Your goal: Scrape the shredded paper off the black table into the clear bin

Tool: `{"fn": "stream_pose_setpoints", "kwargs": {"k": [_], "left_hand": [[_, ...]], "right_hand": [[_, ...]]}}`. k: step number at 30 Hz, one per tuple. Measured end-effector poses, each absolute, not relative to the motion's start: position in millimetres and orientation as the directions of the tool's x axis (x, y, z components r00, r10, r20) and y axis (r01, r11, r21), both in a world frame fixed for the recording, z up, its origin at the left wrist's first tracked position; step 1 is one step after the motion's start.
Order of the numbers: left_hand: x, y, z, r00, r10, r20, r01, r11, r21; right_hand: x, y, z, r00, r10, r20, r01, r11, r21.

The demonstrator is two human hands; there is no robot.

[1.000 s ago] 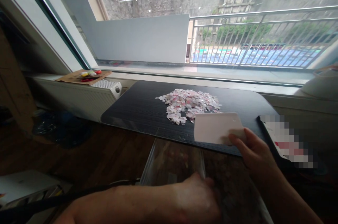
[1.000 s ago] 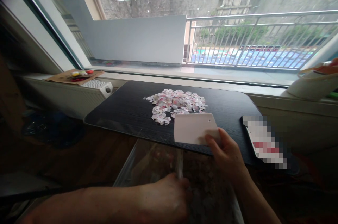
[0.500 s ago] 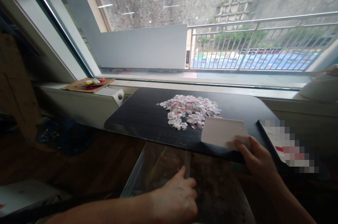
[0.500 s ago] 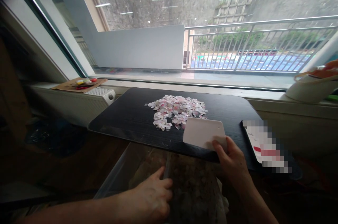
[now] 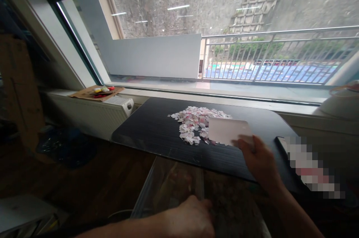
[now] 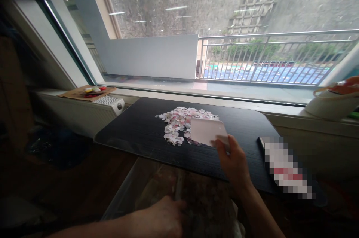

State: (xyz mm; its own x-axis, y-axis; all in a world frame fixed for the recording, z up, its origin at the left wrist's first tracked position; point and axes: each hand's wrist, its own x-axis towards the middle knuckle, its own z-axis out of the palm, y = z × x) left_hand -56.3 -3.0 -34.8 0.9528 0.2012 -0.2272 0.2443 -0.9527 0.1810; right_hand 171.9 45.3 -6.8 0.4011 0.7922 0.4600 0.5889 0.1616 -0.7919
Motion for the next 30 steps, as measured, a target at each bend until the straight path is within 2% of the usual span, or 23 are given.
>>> {"fn": "stream_pose_setpoints", "kwargs": {"k": [5,13,22,25,30], "left_hand": [[-57.1,-4.2,-24.7,0.946,0.208,-0.247,0.255,-0.951,0.175],[-52.6,-6.3,-13.5,0.934,0.186,-0.304,0.244,-0.956,0.165],[-11.4,-11.1,-12.5,0.931,0.091,-0.354,0.185,-0.953,0.241],[-3.4,-12.0,-8.7,0.936,0.077,-0.343,0.164,-0.958,0.234],[-1.4,-11.2,-3.1,0.905,0.061,-0.421,0.178,-0.953,0.246]], "right_hand": [[170.1,41.3,-11.1,0.343,0.844,0.412,0.588,0.149,-0.795],[173.4,35.2,-6.5,0.364,0.853,0.374,0.590,0.099,-0.801],[168.7,26.3,-2.8,0.363,0.874,0.325,0.560,0.075,-0.825],[173.8,23.0,-7.2,0.345,0.891,0.296,0.533,0.073,-0.843],[177.4,11.3,-14.0,0.317,0.923,0.221,0.450,0.059,-0.891]]}}
